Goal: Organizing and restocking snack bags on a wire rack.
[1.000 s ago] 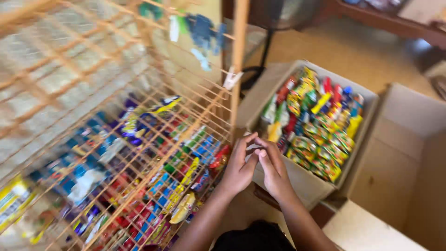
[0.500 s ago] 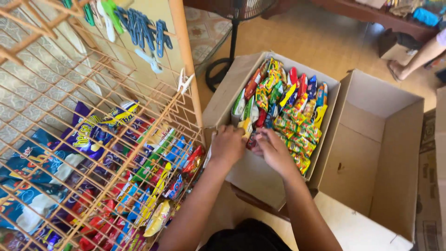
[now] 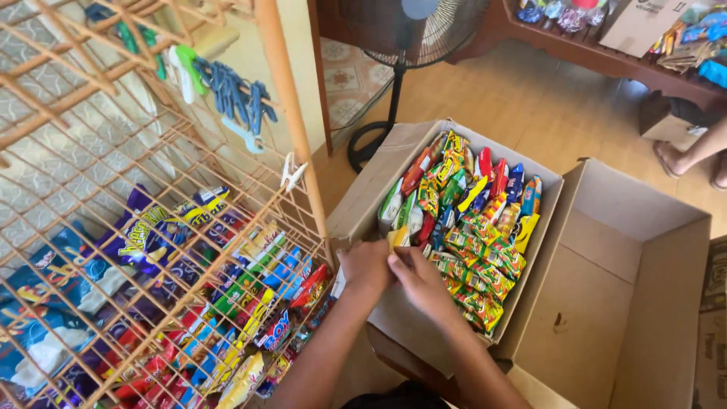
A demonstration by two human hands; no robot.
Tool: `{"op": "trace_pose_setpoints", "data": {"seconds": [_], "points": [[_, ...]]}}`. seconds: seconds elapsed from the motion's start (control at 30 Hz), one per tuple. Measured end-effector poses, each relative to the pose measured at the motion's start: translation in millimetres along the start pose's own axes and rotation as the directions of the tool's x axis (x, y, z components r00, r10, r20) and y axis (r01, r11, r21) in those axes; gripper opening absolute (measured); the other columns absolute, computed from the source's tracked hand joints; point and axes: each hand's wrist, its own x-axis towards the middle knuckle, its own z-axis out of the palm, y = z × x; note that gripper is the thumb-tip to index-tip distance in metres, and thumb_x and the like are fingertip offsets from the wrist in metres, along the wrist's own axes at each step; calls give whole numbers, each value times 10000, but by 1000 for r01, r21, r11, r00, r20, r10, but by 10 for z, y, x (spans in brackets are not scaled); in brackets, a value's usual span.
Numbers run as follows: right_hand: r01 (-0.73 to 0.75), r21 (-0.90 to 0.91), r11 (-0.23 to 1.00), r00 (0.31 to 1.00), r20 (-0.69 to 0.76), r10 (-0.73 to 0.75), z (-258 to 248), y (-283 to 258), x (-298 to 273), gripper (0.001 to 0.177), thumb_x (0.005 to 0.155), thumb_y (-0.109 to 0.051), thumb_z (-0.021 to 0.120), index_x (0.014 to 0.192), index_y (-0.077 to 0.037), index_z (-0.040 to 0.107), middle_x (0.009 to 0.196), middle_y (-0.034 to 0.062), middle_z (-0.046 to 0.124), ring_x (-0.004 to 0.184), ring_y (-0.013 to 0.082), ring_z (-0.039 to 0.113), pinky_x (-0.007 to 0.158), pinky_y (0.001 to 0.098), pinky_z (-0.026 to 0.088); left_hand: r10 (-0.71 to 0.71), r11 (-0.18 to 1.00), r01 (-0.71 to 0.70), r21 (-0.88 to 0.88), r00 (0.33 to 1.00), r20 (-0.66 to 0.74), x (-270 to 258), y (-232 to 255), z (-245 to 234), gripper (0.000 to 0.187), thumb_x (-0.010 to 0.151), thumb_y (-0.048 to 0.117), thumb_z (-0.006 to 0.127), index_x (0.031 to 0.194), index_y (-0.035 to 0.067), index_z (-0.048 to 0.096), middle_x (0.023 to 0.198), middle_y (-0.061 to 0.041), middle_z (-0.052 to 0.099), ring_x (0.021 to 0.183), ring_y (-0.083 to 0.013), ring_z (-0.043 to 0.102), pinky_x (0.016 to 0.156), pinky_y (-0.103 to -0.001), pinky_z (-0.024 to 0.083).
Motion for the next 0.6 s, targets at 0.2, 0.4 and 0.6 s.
{"op": "trace_pose_setpoints", "data": {"seconds": [0.2,0.4,0.6], "points": [[55,-112,992,994,-91,-66,-67,73,-109,492,926,-335,727,1286,-14,632,878,139,661,708,165,567,629,317,472,7,971,-48,-233,984,-176,-91,-28,-49,224,812,343,729,973,187,726,894,-134,753,902,-363,734,886,-587,513],[552,-384,740,759,-136,-637,-94,-422,-446,623,840,-180,818,1374,-8,547,1358,160,543,1186,300,580,1003,395,498,-5,789,-214,-575,935,-354,-371,15,-408,262,794,348,782,827,96,719,709,-102,750,664,-280,747,625,-420,573],[574,-443,689,674,-223,-705,52,-596,-448,859,674,-200,862,1388,45,451,1284,203,521,1157,328,575,983,416,473,158,314,-453,-835,892,-424,-431,-94,-228,238,930,170,773,818,-5,657,711,-49,697,641,-88,617,567,-283,501]]}}
